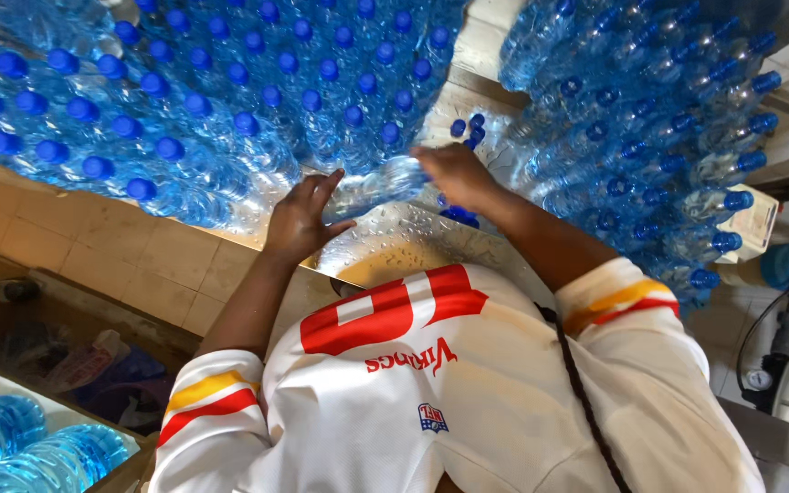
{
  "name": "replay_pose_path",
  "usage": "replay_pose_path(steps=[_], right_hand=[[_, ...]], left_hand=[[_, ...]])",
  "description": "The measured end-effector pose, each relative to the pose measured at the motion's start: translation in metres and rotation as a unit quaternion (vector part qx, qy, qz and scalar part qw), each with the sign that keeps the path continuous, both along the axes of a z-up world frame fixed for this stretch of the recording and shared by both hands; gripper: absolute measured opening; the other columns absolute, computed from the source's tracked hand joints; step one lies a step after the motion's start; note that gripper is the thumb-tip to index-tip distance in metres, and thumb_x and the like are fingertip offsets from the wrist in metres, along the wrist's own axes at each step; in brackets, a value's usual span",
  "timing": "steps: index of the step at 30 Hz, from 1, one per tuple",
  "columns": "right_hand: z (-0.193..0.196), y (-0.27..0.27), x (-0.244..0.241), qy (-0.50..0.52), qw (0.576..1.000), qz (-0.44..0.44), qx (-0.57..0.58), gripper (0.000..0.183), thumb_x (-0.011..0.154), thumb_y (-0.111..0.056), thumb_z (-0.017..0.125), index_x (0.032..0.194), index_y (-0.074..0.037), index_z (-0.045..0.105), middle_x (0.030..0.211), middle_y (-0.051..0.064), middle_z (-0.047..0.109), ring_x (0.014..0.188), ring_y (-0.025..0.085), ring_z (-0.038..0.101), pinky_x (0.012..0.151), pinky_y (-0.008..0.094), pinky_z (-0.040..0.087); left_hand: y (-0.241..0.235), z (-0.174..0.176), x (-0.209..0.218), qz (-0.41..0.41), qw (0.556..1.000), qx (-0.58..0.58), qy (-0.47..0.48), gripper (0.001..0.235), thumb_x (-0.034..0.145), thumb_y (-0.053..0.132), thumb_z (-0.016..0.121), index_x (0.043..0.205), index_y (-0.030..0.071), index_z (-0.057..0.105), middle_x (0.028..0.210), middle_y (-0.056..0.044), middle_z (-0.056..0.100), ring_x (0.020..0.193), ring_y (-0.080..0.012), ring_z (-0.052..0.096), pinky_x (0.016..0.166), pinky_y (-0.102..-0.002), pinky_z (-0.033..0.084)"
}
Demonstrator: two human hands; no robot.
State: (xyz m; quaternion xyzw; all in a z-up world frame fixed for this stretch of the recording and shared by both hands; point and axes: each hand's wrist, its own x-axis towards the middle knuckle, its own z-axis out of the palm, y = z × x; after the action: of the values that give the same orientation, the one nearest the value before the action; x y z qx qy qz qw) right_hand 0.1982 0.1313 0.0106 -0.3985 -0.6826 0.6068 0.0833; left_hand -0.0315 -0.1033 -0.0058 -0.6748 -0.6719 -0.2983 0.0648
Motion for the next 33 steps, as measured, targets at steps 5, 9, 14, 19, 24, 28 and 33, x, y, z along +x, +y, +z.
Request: replay_pose_path(steps=[5,9,14,19,24,28,33], right_hand=[[0.034,-0.018,-0.044,0.133,0.927,0.261,0.234,0.057,0.119,-0.046,0.057,0.076,-0.008,0.065,0.061,0.015,0.063,0.057,0.03,0.066,0.056,0.039,0.057],[0.014,0.018,-0.036,0.068,0.993,0.065,-0.07,0.029,0.107,-0.04,0.075,0.118,-0.013,0.077,0.086,0.0,0.074,0.08,0.008,0.071,0.06,0.021,0.059],[-0.028,0.075,-0.012,-0.019,0.994,-0.052,0.096,0.023,0.105,-0.038,0.076,0.098,-0.017,0.075,0.075,0.008,0.07,0.071,0.022,0.069,0.058,0.036,0.057],[-0.058,0.101,0.008,-0.116,0.92,-0.033,0.372,0.025,0.113,-0.029,0.063,0.097,-0.009,0.067,0.088,0.023,0.071,0.093,0.048,0.073,0.081,0.059,0.056],[-0.052,0.1,-0.014,-0.169,0.881,0.135,0.421,0.048,0.111,-0.02,0.067,0.157,-0.007,0.066,0.17,0.027,0.044,0.155,0.045,0.044,0.106,0.055,0.059],[-0.085,0.096,-0.016,-0.245,0.775,0.197,0.548,0.064,0.101,-0.036,0.068,0.163,-0.023,0.06,0.175,0.017,0.043,0.147,0.053,0.046,0.091,0.067,0.057],[-0.115,0.068,0.019,-0.289,0.743,0.09,0.598,0.043,0.086,-0.025,0.068,0.127,-0.016,0.076,0.116,0.018,0.068,0.106,0.042,0.065,0.08,0.061,0.05]], left_hand=[[-0.004,-0.043,0.021,0.163,0.977,0.0,-0.138,0.083,0.063,0.033,0.103,0.138,0.014,0.071,0.114,-0.013,0.073,0.109,-0.0394,0.074,0.098,-0.052,0.059],[-0.02,-0.059,0.003,0.311,0.93,0.152,-0.123,0.069,0.062,0.009,0.105,0.121,-0.005,0.073,0.102,-0.031,0.072,0.097,-0.0525,0.072,0.095,-0.056,0.059],[-0.029,-0.077,-0.026,0.395,0.897,0.164,-0.109,0.099,0.06,0.025,0.117,0.136,-0.009,0.063,0.125,-0.036,0.067,0.118,-0.0548,0.07,0.11,-0.057,0.055],[-0.01,-0.096,-0.041,0.469,0.875,0.114,-0.036,0.138,0.055,0.035,0.127,0.152,-0.021,0.047,0.146,-0.052,0.053,0.139,-0.0644,0.057,0.126,-0.062,0.046],[-0.004,-0.105,-0.047,0.514,0.855,0.008,-0.07,0.164,0.094,0.063,0.114,0.18,0.009,-0.014,0.188,-0.017,0.004,0.17,-0.0361,0.038,0.139,-0.045,0.042],[-0.012,-0.087,-0.033,0.492,0.866,0.043,-0.073,0.15,0.093,0.038,0.119,0.172,-0.004,-0.001,0.168,-0.032,0.036,0.151,-0.0547,0.051,0.129,-0.056,0.048],[-0.017,-0.054,-0.022,0.387,0.911,0.142,0.035,0.092,0.116,0.046,0.082,0.154,-0.006,0.016,0.126,-0.02,0.041,0.106,-0.0364,0.041,0.094,-0.054,0.04]])
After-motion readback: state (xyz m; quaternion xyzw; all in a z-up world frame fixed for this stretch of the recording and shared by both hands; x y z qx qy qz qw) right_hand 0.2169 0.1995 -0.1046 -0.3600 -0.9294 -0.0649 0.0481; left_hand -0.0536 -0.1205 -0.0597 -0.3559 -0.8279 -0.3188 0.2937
